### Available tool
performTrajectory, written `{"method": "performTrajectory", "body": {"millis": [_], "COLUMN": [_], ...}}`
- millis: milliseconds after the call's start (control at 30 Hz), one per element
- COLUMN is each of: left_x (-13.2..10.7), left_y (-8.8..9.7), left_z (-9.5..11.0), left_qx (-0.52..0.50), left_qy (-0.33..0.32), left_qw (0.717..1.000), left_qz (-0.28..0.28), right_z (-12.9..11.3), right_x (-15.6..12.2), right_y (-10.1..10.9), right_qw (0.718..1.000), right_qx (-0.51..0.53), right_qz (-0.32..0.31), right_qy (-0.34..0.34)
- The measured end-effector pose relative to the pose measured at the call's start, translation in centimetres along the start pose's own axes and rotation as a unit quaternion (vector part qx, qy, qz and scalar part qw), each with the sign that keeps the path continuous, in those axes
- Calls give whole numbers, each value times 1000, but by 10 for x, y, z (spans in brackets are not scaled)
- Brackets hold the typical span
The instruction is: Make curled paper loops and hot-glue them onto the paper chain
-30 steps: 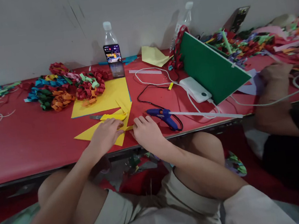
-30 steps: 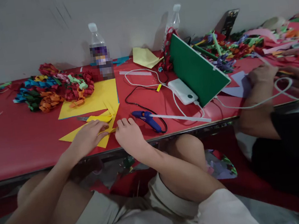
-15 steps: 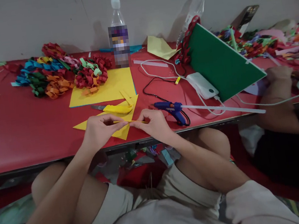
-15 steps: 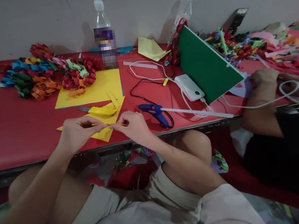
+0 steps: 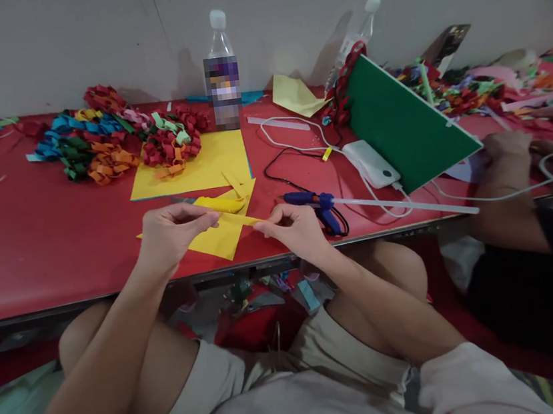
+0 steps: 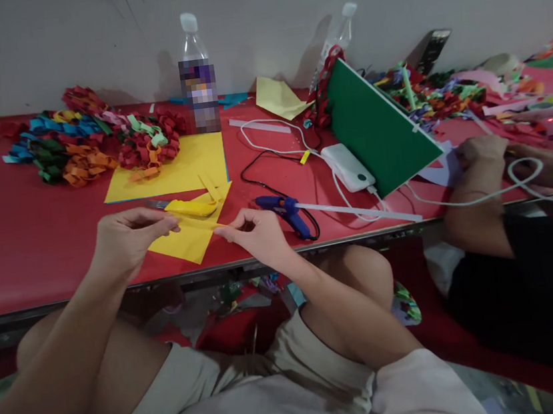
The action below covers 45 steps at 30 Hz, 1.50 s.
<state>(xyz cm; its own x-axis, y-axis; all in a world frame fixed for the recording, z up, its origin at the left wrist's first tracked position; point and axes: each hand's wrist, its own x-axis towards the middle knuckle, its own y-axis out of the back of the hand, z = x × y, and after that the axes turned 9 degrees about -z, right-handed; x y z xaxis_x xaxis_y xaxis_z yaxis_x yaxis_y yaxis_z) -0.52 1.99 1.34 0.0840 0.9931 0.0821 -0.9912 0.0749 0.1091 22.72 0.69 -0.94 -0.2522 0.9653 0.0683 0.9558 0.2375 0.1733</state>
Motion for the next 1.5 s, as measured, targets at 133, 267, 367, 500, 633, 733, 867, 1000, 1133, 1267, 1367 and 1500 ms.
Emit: {"method": "performTrajectory", "body": {"millis": [133, 267, 367, 500, 633, 733, 867, 1000, 1133, 1267, 1367, 1500], "left_x": [1, -7, -13, -16, -15, -13, -12, -12, -14, -15, -14, -10], "left_y": [-21, -36, -41, -47, -51, -50, -45, -41, -41, -44, -44, -44], "left_z": [-6, -10, -12, -16, -14, -7, -2, -9, -15, -12, -11, -11], "left_qx": [-148, -115, -21, -64, -186, -242, -242, -164, -66, -73, -147, -204], "left_qy": [10, 36, 9, 21, 35, 52, 58, 34, 14, 12, 14, 16], "left_qw": [989, 992, 998, 995, 981, 968, 967, 985, 996, 996, 989, 979], "left_qz": [18, -38, -57, -70, -51, -49, -54, -45, -58, -53, -12, 7], "right_z": [1, -1, -3, -3, -1, -1, -2, -3, -4, -1, 2, 3], "right_x": [-2, -2, -2, -1, 0, -2, -4, -4, -2, -2, -2, -2], "right_y": [-5, -7, -9, -10, -10, -9, -9, -10, -12, -12, -12, -13], "right_qw": [1000, 997, 988, 984, 982, 987, 992, 994, 992, 987, 983, 987], "right_qx": [0, -45, -102, -113, -126, -114, -102, -77, -53, -75, -89, -76], "right_qz": [-21, -36, -52, -70, -75, -63, -48, -43, -66, -103, -121, -114], "right_qy": [14, 57, 102, 121, 116, 89, 63, 64, 89, 94, 104, 89]}}
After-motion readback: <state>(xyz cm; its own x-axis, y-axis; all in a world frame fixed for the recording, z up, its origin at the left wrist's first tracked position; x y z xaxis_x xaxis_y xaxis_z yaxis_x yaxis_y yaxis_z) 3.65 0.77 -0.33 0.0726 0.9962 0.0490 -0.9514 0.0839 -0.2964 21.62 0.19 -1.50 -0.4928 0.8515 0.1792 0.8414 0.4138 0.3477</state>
